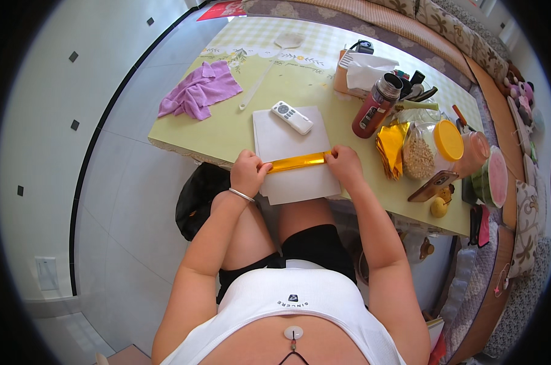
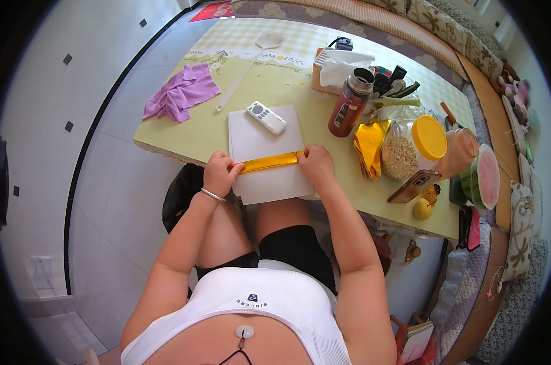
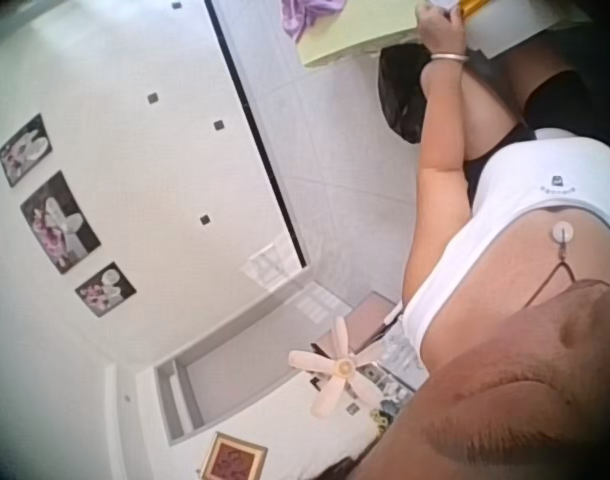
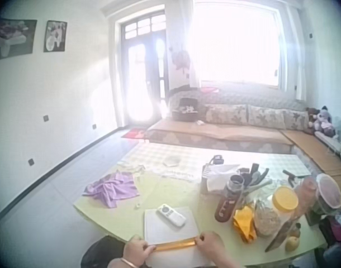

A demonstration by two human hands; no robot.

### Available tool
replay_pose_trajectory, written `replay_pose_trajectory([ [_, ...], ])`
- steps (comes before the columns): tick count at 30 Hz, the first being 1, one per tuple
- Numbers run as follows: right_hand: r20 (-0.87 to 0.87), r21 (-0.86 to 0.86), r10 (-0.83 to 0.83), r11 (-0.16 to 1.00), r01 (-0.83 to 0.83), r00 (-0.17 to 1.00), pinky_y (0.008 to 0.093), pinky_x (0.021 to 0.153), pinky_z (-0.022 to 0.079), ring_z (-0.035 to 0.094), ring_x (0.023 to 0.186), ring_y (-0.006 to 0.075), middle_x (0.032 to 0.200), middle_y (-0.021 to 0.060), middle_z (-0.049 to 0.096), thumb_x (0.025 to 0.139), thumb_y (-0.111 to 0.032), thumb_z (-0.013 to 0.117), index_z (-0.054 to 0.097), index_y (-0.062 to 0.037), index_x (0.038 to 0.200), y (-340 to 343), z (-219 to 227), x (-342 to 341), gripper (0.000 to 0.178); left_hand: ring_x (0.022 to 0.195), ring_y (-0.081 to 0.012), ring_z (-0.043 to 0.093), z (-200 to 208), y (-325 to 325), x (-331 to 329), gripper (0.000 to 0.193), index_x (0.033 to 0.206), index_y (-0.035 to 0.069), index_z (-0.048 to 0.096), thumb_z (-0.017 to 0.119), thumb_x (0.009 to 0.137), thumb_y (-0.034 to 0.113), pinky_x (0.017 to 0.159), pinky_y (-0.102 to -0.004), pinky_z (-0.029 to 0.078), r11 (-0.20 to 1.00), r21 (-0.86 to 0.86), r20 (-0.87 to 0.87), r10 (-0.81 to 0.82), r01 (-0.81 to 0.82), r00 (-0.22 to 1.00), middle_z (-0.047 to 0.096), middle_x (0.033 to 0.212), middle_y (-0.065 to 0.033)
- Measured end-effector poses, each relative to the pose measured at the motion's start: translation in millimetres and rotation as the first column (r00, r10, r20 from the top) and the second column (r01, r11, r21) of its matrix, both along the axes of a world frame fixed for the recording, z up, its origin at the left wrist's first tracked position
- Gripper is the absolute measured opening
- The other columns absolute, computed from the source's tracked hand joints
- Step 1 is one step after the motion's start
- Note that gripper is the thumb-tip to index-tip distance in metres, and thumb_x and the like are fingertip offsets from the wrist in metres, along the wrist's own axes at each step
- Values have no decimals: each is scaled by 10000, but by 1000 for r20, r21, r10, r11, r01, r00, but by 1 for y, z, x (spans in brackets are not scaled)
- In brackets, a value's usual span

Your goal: The person sits at a table and folds multiple sheets of yellow paper into smaller rectangular shapes by hand. They repeatedly pick up a sheet, fold it in half, and then fold it again, placing the finished pieces into a stack on the table. The person then stands up and moves a small stool.

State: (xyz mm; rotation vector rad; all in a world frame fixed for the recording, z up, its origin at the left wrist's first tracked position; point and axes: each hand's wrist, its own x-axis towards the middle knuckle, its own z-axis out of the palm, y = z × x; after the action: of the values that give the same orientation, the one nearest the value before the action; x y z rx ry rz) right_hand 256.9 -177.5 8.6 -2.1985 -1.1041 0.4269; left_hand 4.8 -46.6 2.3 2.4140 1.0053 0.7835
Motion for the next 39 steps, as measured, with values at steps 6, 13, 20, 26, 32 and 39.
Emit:
replay_pose_trajectory([
  [6, 138, -150, 32, 989, -11, 990, 456, 821, 531, 658, 953, 354, 1112, 170, 675, 855, -233, 701, 679, -50, 1014, 5, 14, -8, 244, 1006, -282, 624, 19, 1, 6, 217, 1057, 121, 720, 721, 852, 192, 897, -426, 473, 926, 320, -137, -165, 201, 977, 650, 1149, -94],
  [13, 756, -56, 409, 819, -572, 511, 459, 1195, 288, 430, 1415, 316, 1475, 176, 512, 945, -256, 600, 552, 10, 1375, 1, -18, -36, 508, 1358, -251, 499, 11, 3, 18, 361, 1264, 268, 674, 571, 926, 194, 1155, -541, 298, 685, 485, -476, -316, 544, 821, 566, 1454, 13],
  [20, 476, -147, 511, 849, -508, 716, 414, 1237, 220, 283, 1506, 291, 1612, 161, 328, 977, -386, 577, 389, 6, 1510, -34, -11, -30, 687, 1419, -321, 432, 2, 3, -23, 478, 1373, 128, 592, 566, 896, 140, 1133, -609, 312, 768, 422, -551, -204, 482, 809, 534, 1486, -31],
  [26, 555, -176, 444, 889, -422, 704, 526, 1178, 308, 452, 1398, 319, 1485, 185, 503, 953, -213, 543, 526, 30, 1386, -32, -6, -4, 497, 1422, -355, 407, 14, -4, -29, 519, 1324, 29, 606, 633, 818, 142, 1143, -604, 299, 793, 403, -521, -213, 458, 827, 535, 1447, -148],
  [32, 670, -413, 568, 820, -397, 477, 636, 1121, 322, 511, 1329, 325, 1419, 210, 547, 865, -169, 565, 595, 43, 1281, -8, 31, -22, 467, 1084, -348, 539, 39, -12, 15, 196, 805, 20, 707, 673, 679, 166, 1054, -506, 396, 784, 406, -480, -255, 470, 840, 595, 938, -158],
  [39, 706, -52, 377, 872, -487, 599, 565, 1067, 415, 621, 1135, 280, 1153, 123, 667, 845, -121, 583, 663, -33, 1066, 3, 0, -15, 251, 857, -276, 576, 46, 11, 27, 101, 647, 93, 702, 682, 660, 191, 827, -442, 439, 868, 311, -540, -174, 388, 823, 614, 781, -79],
])
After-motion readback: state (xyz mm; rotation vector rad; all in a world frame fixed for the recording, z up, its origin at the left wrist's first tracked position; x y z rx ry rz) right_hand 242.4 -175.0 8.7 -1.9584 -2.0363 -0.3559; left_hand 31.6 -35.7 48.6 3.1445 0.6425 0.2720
